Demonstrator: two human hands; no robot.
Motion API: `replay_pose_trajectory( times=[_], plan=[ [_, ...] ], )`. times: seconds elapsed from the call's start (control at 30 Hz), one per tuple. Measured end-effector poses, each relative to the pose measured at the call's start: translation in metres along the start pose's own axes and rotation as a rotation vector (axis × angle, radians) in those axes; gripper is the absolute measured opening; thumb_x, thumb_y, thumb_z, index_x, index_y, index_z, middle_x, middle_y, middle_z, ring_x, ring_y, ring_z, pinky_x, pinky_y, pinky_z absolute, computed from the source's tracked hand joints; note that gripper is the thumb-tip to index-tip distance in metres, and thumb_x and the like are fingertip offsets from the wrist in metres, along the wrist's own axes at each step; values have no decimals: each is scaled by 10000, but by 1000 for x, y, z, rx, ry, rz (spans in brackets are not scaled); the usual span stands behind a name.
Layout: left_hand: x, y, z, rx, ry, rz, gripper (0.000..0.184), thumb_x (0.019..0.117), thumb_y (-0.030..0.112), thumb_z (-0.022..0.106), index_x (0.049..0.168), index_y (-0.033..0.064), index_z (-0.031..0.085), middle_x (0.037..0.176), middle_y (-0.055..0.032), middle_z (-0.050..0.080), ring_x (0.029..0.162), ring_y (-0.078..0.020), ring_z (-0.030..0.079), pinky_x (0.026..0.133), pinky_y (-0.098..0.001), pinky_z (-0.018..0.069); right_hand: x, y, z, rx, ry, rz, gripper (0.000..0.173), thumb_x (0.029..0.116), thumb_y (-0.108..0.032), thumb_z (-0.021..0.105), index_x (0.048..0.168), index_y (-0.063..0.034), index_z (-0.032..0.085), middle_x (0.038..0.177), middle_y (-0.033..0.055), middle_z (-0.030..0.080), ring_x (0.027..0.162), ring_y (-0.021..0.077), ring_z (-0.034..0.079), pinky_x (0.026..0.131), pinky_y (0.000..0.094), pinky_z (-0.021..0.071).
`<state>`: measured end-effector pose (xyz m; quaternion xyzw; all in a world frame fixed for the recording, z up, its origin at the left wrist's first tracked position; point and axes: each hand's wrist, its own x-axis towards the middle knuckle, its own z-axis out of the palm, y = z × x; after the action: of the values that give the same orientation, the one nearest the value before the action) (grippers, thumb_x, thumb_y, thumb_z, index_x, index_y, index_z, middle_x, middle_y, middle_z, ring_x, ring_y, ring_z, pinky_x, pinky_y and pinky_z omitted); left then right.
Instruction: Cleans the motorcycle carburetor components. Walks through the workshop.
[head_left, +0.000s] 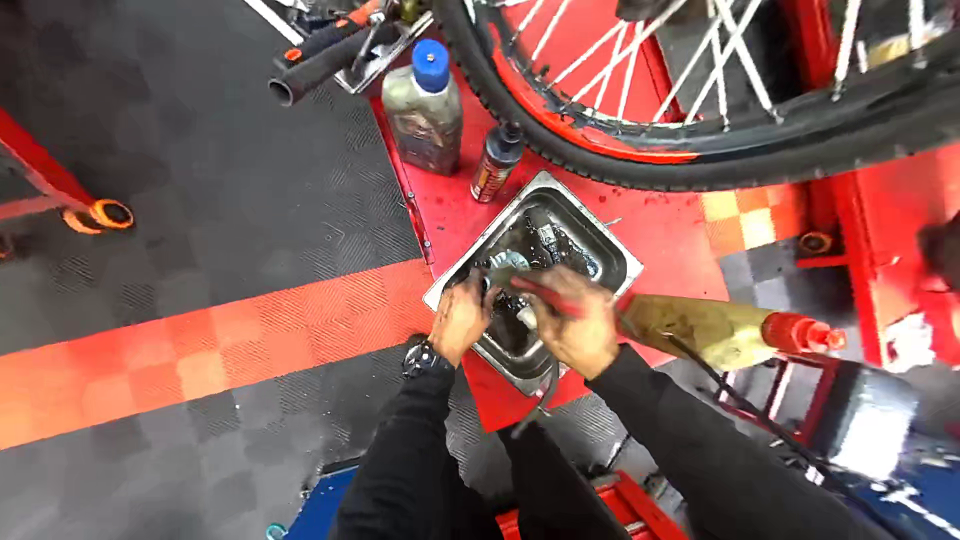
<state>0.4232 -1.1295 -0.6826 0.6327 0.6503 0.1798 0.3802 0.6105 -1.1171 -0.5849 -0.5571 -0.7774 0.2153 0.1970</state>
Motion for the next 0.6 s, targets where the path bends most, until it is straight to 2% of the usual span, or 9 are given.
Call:
replay_pose_trajectory(
  times=[0.1,0.17,0.2,0.3,0.37,0.43,0.5,0.57,0.6],
  plan=[
    [-8,6,0,23,-60,-2,457,1050,432,523,1343,91,606,1014,-158,729,925,-340,728,836,-563,597,-25,4,0,-130,-64,52,206,969,-214,658,1140,-139,743,1092,66,715,978,225,701,817,470,600],
    [-2,5,1,28,-84,8,467,1057,444,503,1340,88,607,1012,-167,730,923,-354,730,830,-567,595,-27,-7,-2,-164,42,38,187,935,-190,669,1077,-111,761,1016,78,723,910,226,706,762,460,601],
    [-6,5,5,41,-90,26,456,1059,432,499,1319,74,609,986,-168,726,905,-355,728,817,-562,592,-24,-15,-1,-161,47,17,187,929,-180,682,1084,-112,761,1009,73,722,915,216,702,772,444,601],
    [-11,5,7,61,-81,46,426,1057,422,502,1273,74,620,962,-162,723,876,-353,728,784,-561,593,-25,-8,8,-241,-50,4,230,945,-173,676,1162,-135,739,1056,76,705,963,239,696,792,468,600],
    [-7,6,4,52,-91,47,443,1063,441,489,1304,93,619,1026,-155,727,902,-347,730,806,-558,598,-33,-7,3,-275,-10,38,212,933,-184,664,1116,-124,753,1011,81,711,902,250,702,742,479,599],
    [-10,4,7,42,-98,47,451,1062,433,496,1304,72,617,996,-175,728,884,-368,731,789,-571,595,-27,-21,1,-251,33,44,196,925,-177,681,1088,-99,757,973,97,719,863,257,704,726,478,593],
    [-11,5,8,63,-101,62,417,1052,399,521,1267,54,613,980,-179,718,875,-375,727,773,-572,592,-6,-28,11,-275,-28,28,228,943,-177,684,1156,-116,739,1027,106,713,893,265,706,731,485,597],
    [-15,8,7,76,-114,57,426,1054,407,517,1280,61,616,1015,-172,721,894,-369,727,788,-565,595,-16,-25,12,-350,-123,79,252,955,-200,668,1192,-129,720,1083,112,697,902,281,702,715,509,591],
    [-11,7,6,81,-112,50,444,1059,435,500,1296,79,619,1031,-165,724,900,-364,728,795,-562,595,-22,-23,9,-373,-116,105,242,953,-211,670,1175,-129,720,1068,107,699,873,281,705,687,514,591]
  ],
)
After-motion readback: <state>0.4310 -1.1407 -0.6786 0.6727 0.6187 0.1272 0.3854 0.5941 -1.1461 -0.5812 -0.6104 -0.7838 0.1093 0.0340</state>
